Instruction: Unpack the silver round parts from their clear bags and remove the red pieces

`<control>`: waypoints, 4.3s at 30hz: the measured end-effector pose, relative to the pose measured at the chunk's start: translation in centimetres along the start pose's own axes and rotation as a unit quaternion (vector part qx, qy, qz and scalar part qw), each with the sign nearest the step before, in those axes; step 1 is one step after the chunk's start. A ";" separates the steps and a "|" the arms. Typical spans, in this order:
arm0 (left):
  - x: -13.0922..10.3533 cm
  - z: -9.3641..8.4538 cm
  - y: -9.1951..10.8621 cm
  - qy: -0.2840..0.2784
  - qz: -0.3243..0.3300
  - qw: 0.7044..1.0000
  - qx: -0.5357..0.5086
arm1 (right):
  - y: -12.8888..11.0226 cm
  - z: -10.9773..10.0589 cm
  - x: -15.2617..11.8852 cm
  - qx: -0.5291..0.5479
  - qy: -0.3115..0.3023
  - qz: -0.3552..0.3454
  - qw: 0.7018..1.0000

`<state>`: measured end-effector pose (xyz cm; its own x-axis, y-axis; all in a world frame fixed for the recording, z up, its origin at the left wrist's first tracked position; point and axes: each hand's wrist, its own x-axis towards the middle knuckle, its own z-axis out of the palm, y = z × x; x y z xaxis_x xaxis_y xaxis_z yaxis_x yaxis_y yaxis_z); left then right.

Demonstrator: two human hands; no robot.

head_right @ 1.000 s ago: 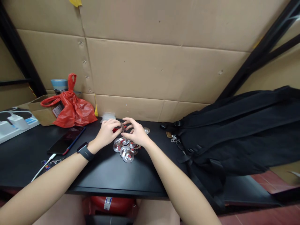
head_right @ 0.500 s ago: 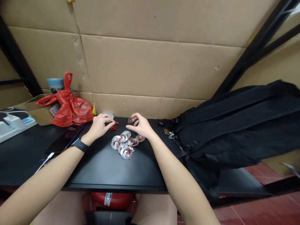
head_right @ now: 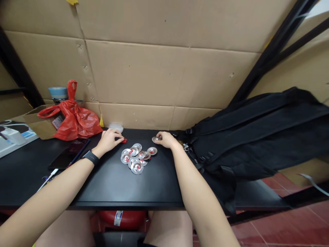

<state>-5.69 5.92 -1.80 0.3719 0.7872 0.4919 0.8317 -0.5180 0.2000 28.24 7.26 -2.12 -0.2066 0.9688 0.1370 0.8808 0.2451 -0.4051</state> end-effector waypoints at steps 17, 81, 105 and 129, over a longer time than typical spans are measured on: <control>-0.1 -0.4 0.6 0.009 -0.026 0.999 -0.032 | -3.4 -2.6 -2.0 0.104 -0.254 -0.132 0.953; 0.3 0.0 0.6 -0.008 -0.099 0.993 -0.056 | -0.6 -0.2 -0.2 0.068 0.005 -0.035 0.997; -0.1 -1.1 2.3 0.005 -0.111 0.990 -0.083 | -11.4 1.8 -3.0 0.052 -0.055 -0.289 0.954; -0.8 -1.7 6.0 0.078 0.007 0.956 -0.281 | -13.0 1.9 -3.1 0.514 -0.011 -0.103 0.852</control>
<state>-1.75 1.58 0.44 0.2799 0.7420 0.6091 0.4571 -0.6609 0.5951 16.61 1.09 1.00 -0.3299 0.8986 0.2893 -0.0112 0.3027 -0.9530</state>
